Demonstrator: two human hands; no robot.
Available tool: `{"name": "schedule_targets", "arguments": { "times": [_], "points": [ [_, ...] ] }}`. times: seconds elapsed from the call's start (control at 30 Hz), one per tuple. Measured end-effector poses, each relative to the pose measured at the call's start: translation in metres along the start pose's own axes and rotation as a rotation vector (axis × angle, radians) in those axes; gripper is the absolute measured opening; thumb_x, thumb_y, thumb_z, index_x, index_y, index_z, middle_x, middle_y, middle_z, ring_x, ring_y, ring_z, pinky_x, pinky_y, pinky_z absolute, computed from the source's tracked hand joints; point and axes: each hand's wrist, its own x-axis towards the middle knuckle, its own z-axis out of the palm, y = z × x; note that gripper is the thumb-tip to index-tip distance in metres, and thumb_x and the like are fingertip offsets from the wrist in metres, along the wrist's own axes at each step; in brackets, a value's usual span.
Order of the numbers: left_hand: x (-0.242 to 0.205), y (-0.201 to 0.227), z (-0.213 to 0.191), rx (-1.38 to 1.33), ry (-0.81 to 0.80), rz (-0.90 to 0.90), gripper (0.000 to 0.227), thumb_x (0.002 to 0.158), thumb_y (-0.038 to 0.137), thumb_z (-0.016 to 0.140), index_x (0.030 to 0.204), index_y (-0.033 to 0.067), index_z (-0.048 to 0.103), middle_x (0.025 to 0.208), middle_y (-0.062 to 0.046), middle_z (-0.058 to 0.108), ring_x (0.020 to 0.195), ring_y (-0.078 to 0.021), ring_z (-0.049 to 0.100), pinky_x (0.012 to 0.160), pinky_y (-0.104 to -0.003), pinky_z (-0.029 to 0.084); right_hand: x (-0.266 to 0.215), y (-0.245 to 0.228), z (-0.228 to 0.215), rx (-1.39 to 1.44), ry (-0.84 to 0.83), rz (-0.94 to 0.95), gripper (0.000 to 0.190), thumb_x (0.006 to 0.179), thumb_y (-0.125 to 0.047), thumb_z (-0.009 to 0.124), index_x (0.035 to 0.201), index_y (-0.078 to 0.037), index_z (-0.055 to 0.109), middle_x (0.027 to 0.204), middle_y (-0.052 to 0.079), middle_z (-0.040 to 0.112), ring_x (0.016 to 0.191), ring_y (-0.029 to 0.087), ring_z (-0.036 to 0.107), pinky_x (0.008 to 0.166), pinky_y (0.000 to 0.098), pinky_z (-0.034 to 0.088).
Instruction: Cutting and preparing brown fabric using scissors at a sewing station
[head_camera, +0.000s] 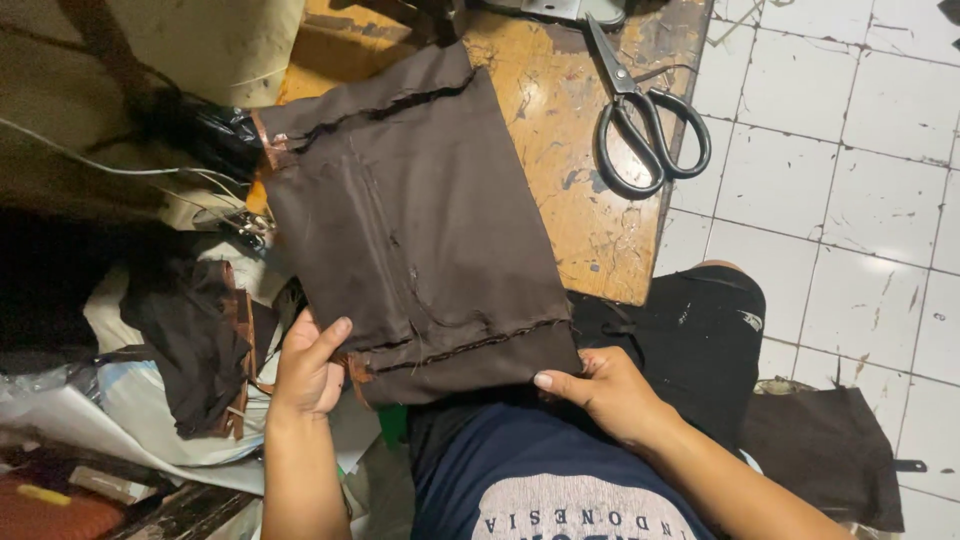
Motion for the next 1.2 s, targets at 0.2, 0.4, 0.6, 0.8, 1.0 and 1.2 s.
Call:
{"name": "schedule_targets", "arguments": {
  "times": [0.2, 0.4, 0.6, 0.8, 1.0, 1.2],
  "points": [
    [-0.003, -0.013, 0.002, -0.15, 0.042, -0.004, 0.038, 0.105, 0.022, 0.052, 0.138, 0.0045, 0.058, 0.129, -0.022, 0.069, 0.121, -0.0334, 0.066, 0.106, -0.053, 0.052, 0.0, 0.005, 0.006, 0.072, 0.081, -0.072, 0.013, 0.075, 0.002, 0.089, 0.084, 0.01, 0.082, 0.073, 0.021, 0.08, 0.071, 0.021, 0.072, 0.065, 0.0358, 0.06],
    [0.001, -0.038, -0.022, -0.11, -0.038, -0.044, 0.051, 0.099, 0.029, 0.055, 0.143, 0.0032, 0.057, 0.127, -0.026, 0.068, 0.113, -0.042, 0.067, 0.096, -0.064, 0.053, 0.003, 0.029, 0.001, 0.042, 0.075, -0.123, 0.016, 0.076, 0.002, 0.087, 0.089, 0.01, 0.083, 0.079, 0.02, 0.082, 0.078, 0.021, 0.072, 0.069, 0.0385, 0.062],
    [-0.005, -0.013, 0.003, 0.147, 0.025, -0.106, 0.067, 0.085, 0.021, 0.065, 0.148, 0.0022, 0.049, 0.144, -0.016, 0.059, 0.129, -0.0288, 0.058, 0.111, -0.046, 0.045, -0.019, -0.008, 0.012, -0.091, -0.034, -0.21, 0.02, 0.088, -0.017, 0.084, 0.075, -0.005, 0.072, 0.073, -0.004, 0.061, 0.074, 0.007, 0.053, 0.066, 0.0266, 0.046],
    [-0.011, -0.003, 0.027, 0.134, 0.047, -0.157, 0.071, 0.088, 0.016, 0.058, 0.156, 0.0055, 0.04, 0.152, -0.019, 0.052, 0.134, -0.0351, 0.054, 0.109, -0.05, 0.047, -0.032, -0.019, 0.021, -0.298, 0.122, -0.555, 0.02, 0.086, -0.02, 0.082, 0.072, -0.008, 0.072, 0.069, -0.003, 0.067, 0.068, 0.005, 0.06, 0.061, 0.0236, 0.047],
    [-0.01, -0.012, 0.018, 0.112, 0.074, -0.118, 0.06, 0.091, 0.013, 0.059, 0.149, 0.0047, 0.048, 0.144, -0.02, 0.059, 0.125, -0.034, 0.06, 0.105, -0.05, 0.05, -0.034, -0.02, 0.025, -0.462, 0.173, -0.834, 0.041, 0.088, -0.018, 0.082, 0.065, -0.01, 0.049, 0.063, 0.0, 0.047, 0.057, 0.013, 0.046, 0.053, 0.029, 0.034],
    [-0.011, -0.006, 0.022, 0.098, 0.11, -0.126, 0.059, 0.09, 0.012, 0.06, 0.148, 0.0029, 0.049, 0.14, -0.022, 0.061, 0.121, -0.0352, 0.061, 0.102, -0.05, 0.051, -0.023, -0.014, 0.02, -0.268, 0.096, -0.586, 0.017, 0.086, -0.017, 0.082, 0.077, -0.008, 0.071, 0.075, -0.002, 0.065, 0.072, 0.007, 0.059, 0.065, 0.0243, 0.046]
  ]
}}
